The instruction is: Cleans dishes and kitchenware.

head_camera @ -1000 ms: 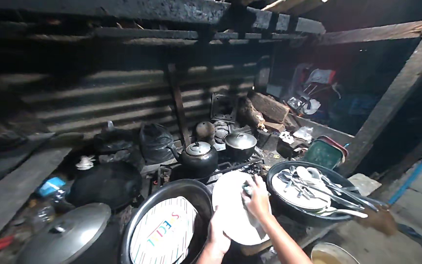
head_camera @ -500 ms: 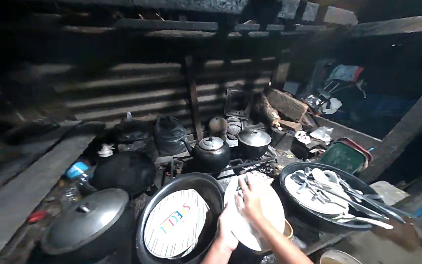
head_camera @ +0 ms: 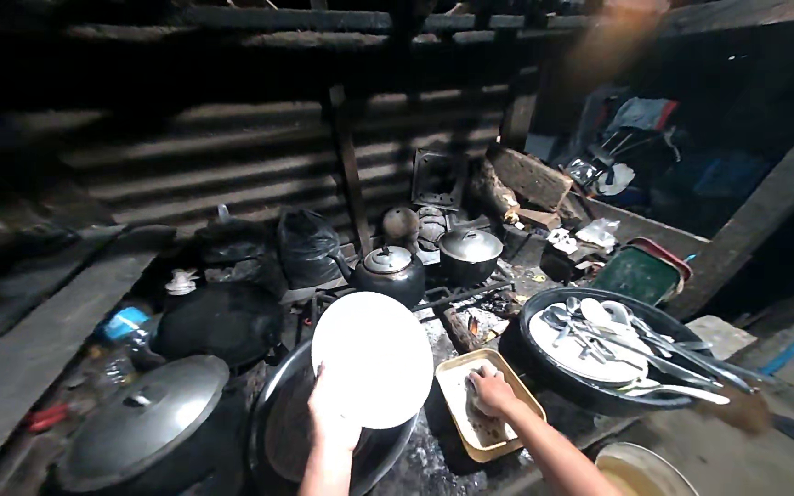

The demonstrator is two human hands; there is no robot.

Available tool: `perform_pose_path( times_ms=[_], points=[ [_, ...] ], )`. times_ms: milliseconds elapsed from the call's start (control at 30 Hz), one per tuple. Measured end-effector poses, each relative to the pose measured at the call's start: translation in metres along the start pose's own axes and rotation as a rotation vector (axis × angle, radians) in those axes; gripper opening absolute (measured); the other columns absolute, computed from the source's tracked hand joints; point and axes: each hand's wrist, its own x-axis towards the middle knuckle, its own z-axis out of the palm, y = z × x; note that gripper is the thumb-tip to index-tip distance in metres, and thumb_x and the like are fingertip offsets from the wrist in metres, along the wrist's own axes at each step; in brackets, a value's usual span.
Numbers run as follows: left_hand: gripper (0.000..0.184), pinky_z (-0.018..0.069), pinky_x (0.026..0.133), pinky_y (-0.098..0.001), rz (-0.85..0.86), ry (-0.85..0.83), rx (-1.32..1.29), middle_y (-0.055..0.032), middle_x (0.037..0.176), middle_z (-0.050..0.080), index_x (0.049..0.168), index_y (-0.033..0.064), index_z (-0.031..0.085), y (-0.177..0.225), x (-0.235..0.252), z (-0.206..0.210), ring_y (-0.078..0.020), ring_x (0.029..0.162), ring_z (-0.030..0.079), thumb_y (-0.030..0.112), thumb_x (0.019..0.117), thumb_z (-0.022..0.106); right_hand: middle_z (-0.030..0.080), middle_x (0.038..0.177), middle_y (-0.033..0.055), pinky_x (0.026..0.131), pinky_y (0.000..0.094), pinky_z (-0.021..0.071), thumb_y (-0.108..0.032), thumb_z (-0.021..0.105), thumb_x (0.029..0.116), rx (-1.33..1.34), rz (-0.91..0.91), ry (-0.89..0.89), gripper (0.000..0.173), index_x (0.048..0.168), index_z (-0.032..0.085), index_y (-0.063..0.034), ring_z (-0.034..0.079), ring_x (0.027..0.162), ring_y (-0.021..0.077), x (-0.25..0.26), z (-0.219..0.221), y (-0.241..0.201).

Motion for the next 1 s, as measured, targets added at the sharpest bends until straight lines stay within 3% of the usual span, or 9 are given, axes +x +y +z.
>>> perform_pose_path(
  times_ms=[67,167,233,367,533,633,800,900,1000],
  points=[
    [0.041,0.0624,0.082,-0.0363,-0.025,-0.010,-0.005,-0.0059,0.107,0.070,0.135,0.0077,0.049,-0.001,-0.004,0.002,-0.0136,0.096,0.072,0.030,0.1135,0.022,0.027,0.158,0.0341,0.100,0.0690,0.0458,-0.011,0.072,0.0908,-0.024,0.051,-0.093,0.070,0.154,0.043,-0.0077,0.042,0.135,0.0576,-0.003,0.001,-0.005],
    [0.041,0.0630,0.080,-0.0358,-0.071,-0.001,0.007,-0.0060,0.104,0.071,0.131,0.0067,0.051,-0.006,-0.008,0.006,-0.0135,0.093,0.072,0.030,0.1136,0.023,0.062,0.128,0.0314,0.101,0.0644,0.0463,-0.012,0.073,0.0907,0.098,-0.020,-0.063,0.042,0.129,0.064,0.0013,0.060,0.120,0.0473,-0.001,-0.006,0.002],
    [0.041,0.0618,0.082,-0.0355,-0.113,0.002,0.040,-0.0072,0.108,0.069,0.135,0.0060,0.049,-0.011,-0.008,0.007,-0.0136,0.096,0.071,0.030,0.1136,0.024,0.067,0.115,0.0286,0.097,0.0601,0.0483,-0.017,0.068,0.0957,0.332,0.009,0.050,0.033,0.120,0.066,0.0051,0.065,0.110,0.0414,-0.005,-0.020,0.008],
    [0.043,0.0591,0.087,-0.0381,-0.210,-0.007,0.045,-0.0114,0.117,0.066,0.142,0.0044,0.045,-0.033,-0.007,0.020,-0.0168,0.103,0.068,0.031,0.1134,0.027,0.059,0.081,0.0067,0.069,0.0363,0.0499,-0.031,0.052,0.1081,0.944,-0.039,0.379,0.033,0.098,0.064,-0.0017,0.057,0.071,0.0148,-0.023,-0.046,-0.017],
    [0.043,0.0557,0.087,-0.0349,-0.339,-0.038,0.003,-0.0105,0.115,0.065,0.136,0.0042,0.052,-0.075,-0.014,0.053,-0.0156,0.102,0.065,0.032,0.1132,0.027,0.061,0.125,0.0219,0.099,0.0367,0.0512,-0.022,0.052,0.1010,0.886,-0.618,0.553,0.039,0.123,0.060,0.0092,0.061,0.114,0.0230,-0.057,-0.009,-0.093],
    [0.044,0.0549,0.091,-0.0344,-0.386,-0.114,-0.030,-0.0133,0.122,0.064,0.141,0.0032,0.049,-0.086,-0.021,0.050,-0.0172,0.107,0.065,0.030,0.1134,0.026,0.043,0.155,0.0302,0.121,0.0533,0.0314,-0.030,0.056,0.0990,0.649,-0.643,0.714,0.049,0.133,0.063,0.0038,0.039,0.147,0.0417,-0.027,-0.009,-0.081],
    [0.043,0.0562,0.091,-0.0347,-0.480,-0.117,0.024,-0.0142,0.126,0.063,0.146,0.0046,0.044,-0.091,-0.039,0.051,-0.0176,0.108,0.066,0.029,0.1133,0.030,0.044,0.154,0.0320,0.120,0.0586,0.0316,-0.024,0.060,0.0985,0.568,-0.214,0.969,0.045,0.136,0.064,0.0000,0.041,0.144,0.0493,0.006,-0.023,-0.054],
    [0.043,0.0554,0.088,-0.0351,-0.440,-0.126,-0.015,-0.0118,0.119,0.065,0.138,0.0043,0.051,-0.098,-0.016,0.049,-0.0164,0.103,0.065,0.030,0.1125,0.028,0.042,0.156,0.0289,0.120,0.0488,0.0378,-0.017,0.055,0.1000,0.625,-0.509,0.717,0.050,0.145,0.054,0.0045,0.043,0.146,0.0394,-0.038,0.008,-0.084],
    [0.045,0.0564,0.090,-0.0396,-0.332,-0.153,-0.042,-0.0152,0.121,0.064,0.141,0.0030,0.047,-0.083,0.014,0.027,-0.0201,0.106,0.066,0.032,0.1127,0.027,0.055,0.150,0.0218,0.121,0.0569,0.0329,-0.020,0.060,0.0974,0.351,-0.834,0.639,0.046,0.138,0.062,0.0007,0.045,0.145,0.0415,-0.044,0.021,-0.061]
  ],
)
